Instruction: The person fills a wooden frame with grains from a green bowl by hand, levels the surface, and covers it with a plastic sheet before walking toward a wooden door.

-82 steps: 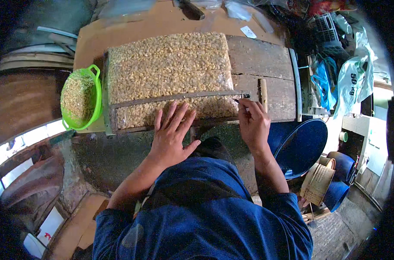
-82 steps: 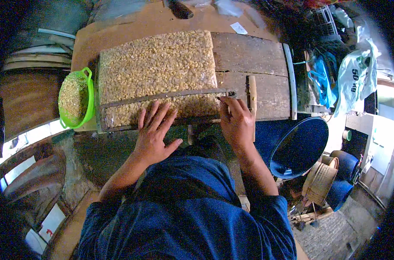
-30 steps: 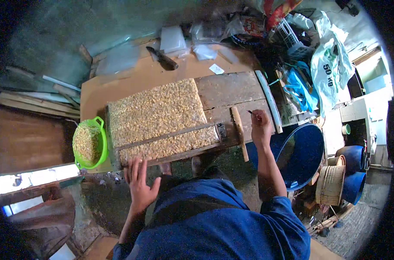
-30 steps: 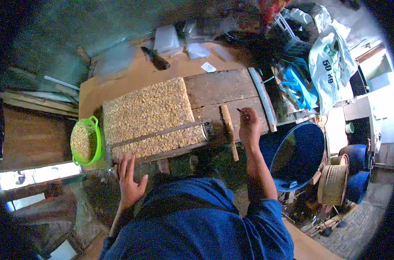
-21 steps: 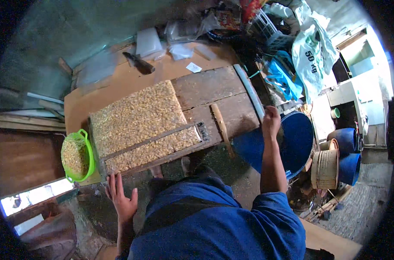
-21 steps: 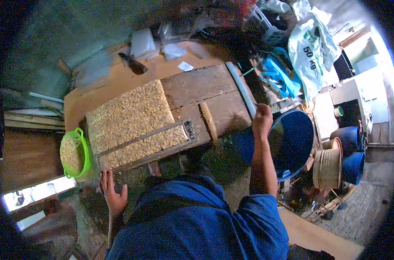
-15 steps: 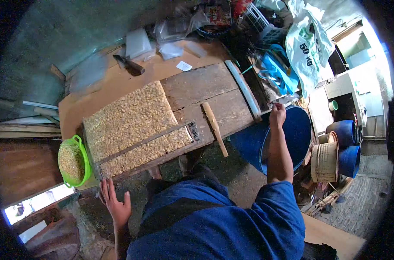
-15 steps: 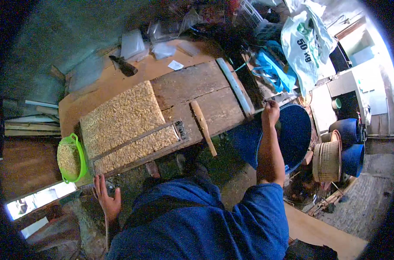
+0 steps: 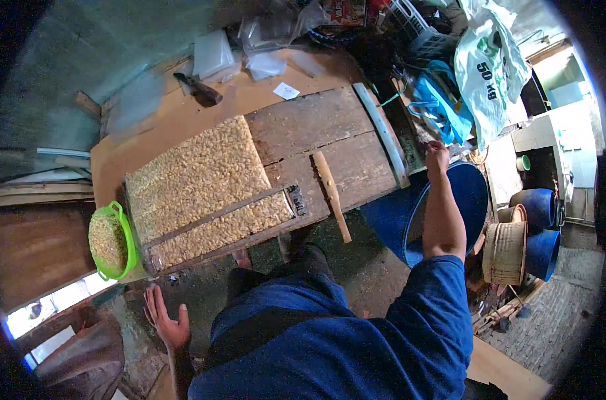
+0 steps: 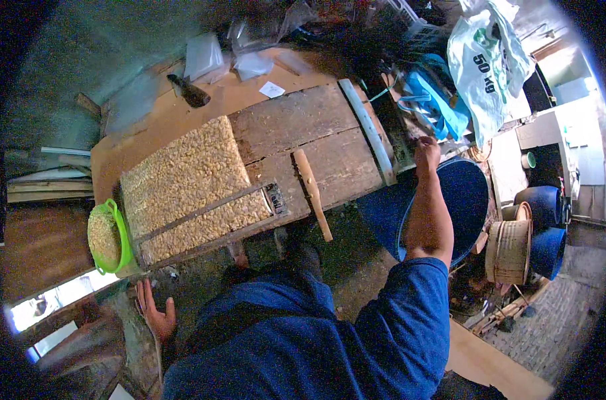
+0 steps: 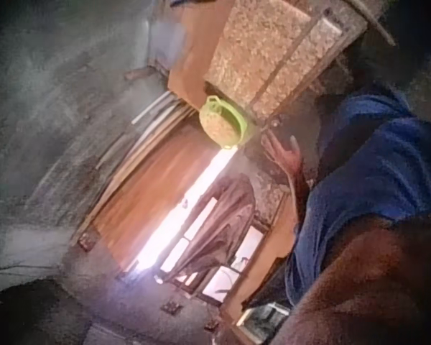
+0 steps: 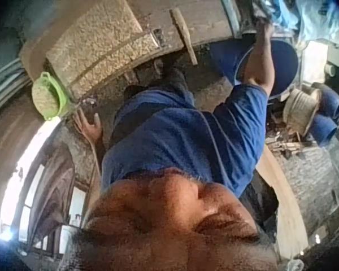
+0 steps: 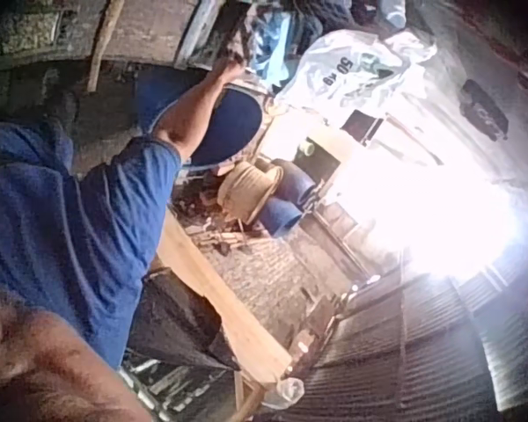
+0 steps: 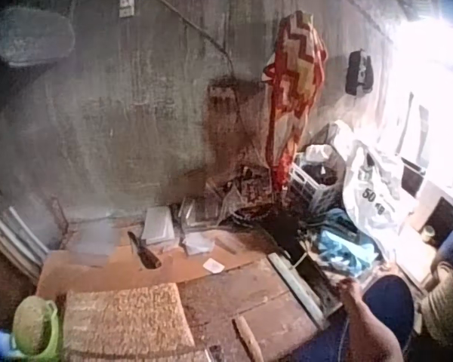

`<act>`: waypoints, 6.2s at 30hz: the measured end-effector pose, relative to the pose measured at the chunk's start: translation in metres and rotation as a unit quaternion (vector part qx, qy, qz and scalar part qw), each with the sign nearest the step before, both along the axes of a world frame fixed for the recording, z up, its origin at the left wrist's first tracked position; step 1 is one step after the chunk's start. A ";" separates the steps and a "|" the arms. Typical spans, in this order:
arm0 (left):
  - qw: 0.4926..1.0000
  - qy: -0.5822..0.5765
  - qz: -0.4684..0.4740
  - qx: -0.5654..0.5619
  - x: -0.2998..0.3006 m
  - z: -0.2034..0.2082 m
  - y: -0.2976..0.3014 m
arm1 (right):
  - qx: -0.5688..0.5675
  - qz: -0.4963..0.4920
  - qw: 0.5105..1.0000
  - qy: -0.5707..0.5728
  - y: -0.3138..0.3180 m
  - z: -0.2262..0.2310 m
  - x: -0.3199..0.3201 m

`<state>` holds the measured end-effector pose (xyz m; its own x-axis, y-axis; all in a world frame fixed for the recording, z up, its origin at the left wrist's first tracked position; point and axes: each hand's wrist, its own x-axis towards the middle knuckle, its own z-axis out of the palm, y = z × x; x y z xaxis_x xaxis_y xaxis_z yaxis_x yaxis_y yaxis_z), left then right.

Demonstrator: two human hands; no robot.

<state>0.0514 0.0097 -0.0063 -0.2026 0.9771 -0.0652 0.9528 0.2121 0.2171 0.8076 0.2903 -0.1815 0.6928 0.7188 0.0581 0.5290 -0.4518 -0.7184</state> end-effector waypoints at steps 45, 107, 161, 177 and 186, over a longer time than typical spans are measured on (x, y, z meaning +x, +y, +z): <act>0.963 -0.198 0.127 0.133 -0.033 -0.070 0.047 | -0.057 0.331 0.936 0.101 -0.126 0.102 -0.361; 0.956 -0.193 0.166 0.145 -0.037 -0.055 0.092 | -0.059 0.258 0.933 0.244 -0.182 0.093 -0.358; 0.900 -0.399 0.135 0.113 0.044 0.000 0.047 | 0.007 0.491 0.858 -0.152 -0.169 0.200 -0.356; 0.840 -0.527 0.062 0.117 0.066 0.020 0.057 | 0.025 0.382 0.922 -0.050 -0.130 0.174 -0.325; 0.843 -0.517 0.111 0.101 0.058 0.019 0.042 | -0.105 0.317 0.931 -0.146 -0.050 0.124 -0.341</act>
